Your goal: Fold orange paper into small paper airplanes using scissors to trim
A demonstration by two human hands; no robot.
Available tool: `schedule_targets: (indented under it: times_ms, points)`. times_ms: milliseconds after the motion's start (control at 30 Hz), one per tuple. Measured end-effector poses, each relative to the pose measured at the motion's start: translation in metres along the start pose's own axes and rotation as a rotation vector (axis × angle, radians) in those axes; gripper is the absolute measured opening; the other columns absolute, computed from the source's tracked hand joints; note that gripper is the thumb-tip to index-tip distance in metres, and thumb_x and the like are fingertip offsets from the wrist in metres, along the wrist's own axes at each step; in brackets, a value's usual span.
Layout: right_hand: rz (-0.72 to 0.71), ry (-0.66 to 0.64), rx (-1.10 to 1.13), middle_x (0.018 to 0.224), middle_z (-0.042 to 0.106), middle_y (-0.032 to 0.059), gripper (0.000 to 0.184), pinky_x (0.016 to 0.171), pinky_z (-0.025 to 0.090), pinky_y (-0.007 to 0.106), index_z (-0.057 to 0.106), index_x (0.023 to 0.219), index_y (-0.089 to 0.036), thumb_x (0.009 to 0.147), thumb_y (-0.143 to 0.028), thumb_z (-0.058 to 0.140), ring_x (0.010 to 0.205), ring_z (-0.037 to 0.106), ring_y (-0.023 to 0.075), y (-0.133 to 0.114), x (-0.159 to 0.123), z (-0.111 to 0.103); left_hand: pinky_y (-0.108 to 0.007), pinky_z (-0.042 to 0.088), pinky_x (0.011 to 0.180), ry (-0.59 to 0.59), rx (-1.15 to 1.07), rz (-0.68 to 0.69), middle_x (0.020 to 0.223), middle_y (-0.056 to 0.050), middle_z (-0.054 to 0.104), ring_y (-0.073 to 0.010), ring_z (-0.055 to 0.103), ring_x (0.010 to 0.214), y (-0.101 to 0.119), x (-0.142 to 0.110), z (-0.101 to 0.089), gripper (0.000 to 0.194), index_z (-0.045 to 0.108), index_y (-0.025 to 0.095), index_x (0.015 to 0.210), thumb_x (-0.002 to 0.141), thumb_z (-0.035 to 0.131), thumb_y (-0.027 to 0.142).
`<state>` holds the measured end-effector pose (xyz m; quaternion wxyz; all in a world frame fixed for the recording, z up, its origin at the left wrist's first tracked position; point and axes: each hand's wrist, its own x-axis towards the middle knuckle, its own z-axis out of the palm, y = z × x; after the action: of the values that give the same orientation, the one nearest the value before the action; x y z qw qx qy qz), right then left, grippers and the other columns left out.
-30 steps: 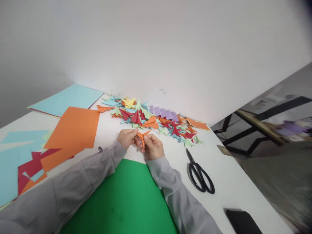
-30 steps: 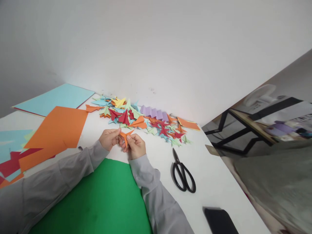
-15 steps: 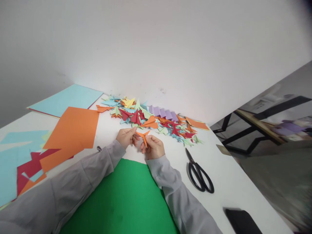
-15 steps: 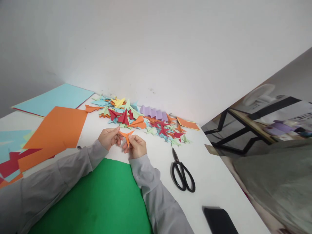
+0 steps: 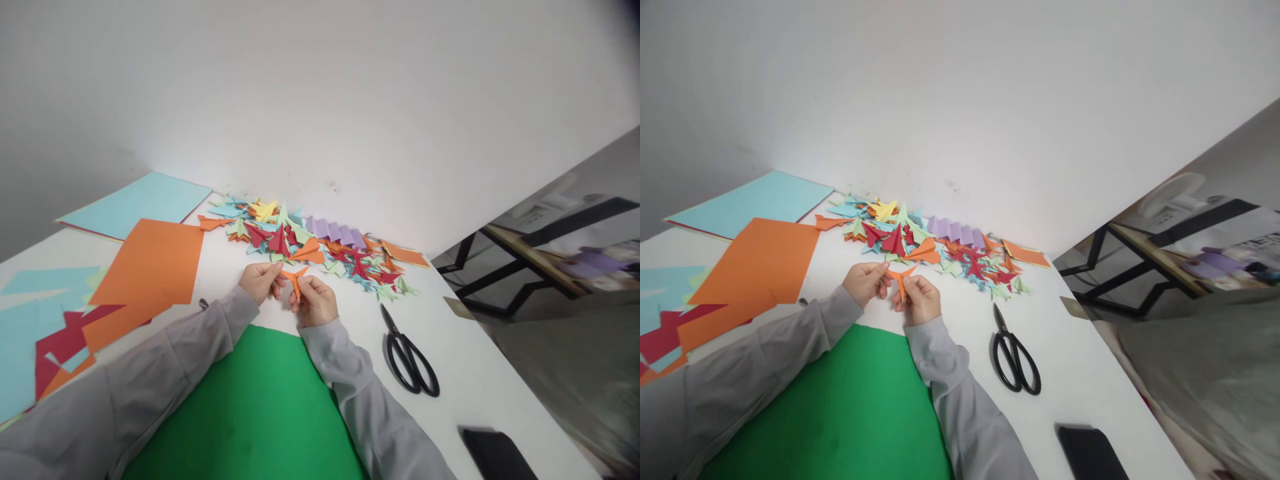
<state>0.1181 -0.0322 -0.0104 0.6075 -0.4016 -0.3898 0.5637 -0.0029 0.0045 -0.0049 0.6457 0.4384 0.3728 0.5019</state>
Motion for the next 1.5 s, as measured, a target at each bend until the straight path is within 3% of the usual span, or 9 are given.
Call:
schedule_targets:
  times_ms: [300, 533, 667, 967, 1133, 1367, 1500]
  points:
    - [-0.059, 0.007, -0.071, 0.043, 0.06, -0.0027, 0.033, 0.032, 0.034, 0.017, 0.053, 0.06, -0.016, 0.064, -0.044, 0.07, 0.029, 0.047, 0.0064, 0.002, -0.001, 0.001, -0.018, 0.03, 0.031, 0.07, -0.179, -0.089, 0.037, 0.004, 0.047, -0.0034, 0.038, 0.029, 0.011, -0.006, 0.006, 0.036, 0.053, 0.01, 0.048, 0.06, 0.074, 0.038]
    - [-0.075, 0.041, -0.074, 0.043, 0.061, -0.0029, 0.034, 0.032, 0.034, 0.016, 0.053, 0.062, -0.017, 0.061, -0.044, 0.072, 0.029, 0.047, 0.0065, 0.002, -0.001, 0.002, -0.018, 0.032, 0.033, 0.093, -0.231, -0.062, 0.042, 0.003, 0.051, -0.0037, 0.041, 0.031, 0.011, -0.005, 0.004, 0.042, 0.052, 0.011, 0.048, 0.047, 0.078, 0.043]
    - [-0.077, 0.062, -0.087, 0.043, 0.06, -0.0033, 0.035, 0.031, 0.034, 0.016, 0.053, 0.062, -0.016, 0.061, -0.046, 0.071, 0.029, 0.047, 0.0061, 0.002, -0.001, 0.003, -0.019, 0.034, 0.035, 0.112, -0.267, -0.082, 0.044, 0.003, 0.052, -0.0046, 0.042, 0.032, 0.013, -0.004, 0.005, 0.041, 0.055, 0.011, 0.054, 0.051, 0.076, 0.046]
    - [-0.091, 0.014, -0.146, 0.043, 0.06, -0.004, 0.036, 0.032, 0.036, 0.017, 0.053, 0.064, -0.017, 0.061, -0.049, 0.07, 0.03, 0.047, 0.0064, -0.001, -0.003, 0.005, -0.021, 0.031, 0.037, -0.076, 0.041, -0.036, 0.035, 0.001, 0.05, -0.0073, 0.043, 0.032, -0.002, -0.004, -0.001, 0.031, 0.06, 0.01, 0.055, 0.054, 0.076, 0.037]
    - [-0.084, 0.015, -0.134, 0.044, 0.06, -0.0039, 0.036, 0.032, 0.035, 0.017, 0.052, 0.063, -0.017, 0.061, -0.048, 0.071, 0.031, 0.049, 0.0065, -0.001, -0.002, 0.005, -0.021, 0.033, 0.038, -0.117, -0.031, -0.048, 0.04, -0.001, 0.053, -0.0085, 0.046, 0.036, 0.001, -0.005, 0.0, 0.03, 0.059, 0.011, 0.052, 0.056, 0.075, 0.036]
    - [-0.065, 0.028, -0.116, 0.044, 0.061, -0.0039, 0.037, 0.032, 0.035, 0.017, 0.052, 0.062, -0.018, 0.059, -0.049, 0.071, 0.031, 0.048, 0.0066, -0.002, -0.002, 0.005, -0.022, 0.037, 0.037, -0.091, -0.11, -0.082, 0.044, -0.003, 0.056, -0.0086, 0.048, 0.036, 0.002, -0.004, 0.002, 0.032, 0.059, 0.01, 0.05, 0.055, 0.074, 0.037]
    - [-0.078, 0.048, -0.125, 0.044, 0.06, -0.0039, 0.037, 0.032, 0.034, 0.017, 0.052, 0.064, -0.018, 0.059, -0.049, 0.071, 0.031, 0.048, 0.007, -0.001, -0.001, 0.004, -0.02, 0.034, 0.036, -0.004, -0.07, -0.03, 0.043, -0.002, 0.055, -0.0074, 0.046, 0.035, 0.001, -0.003, -0.001, 0.027, 0.061, 0.01, 0.052, 0.057, 0.074, 0.033]
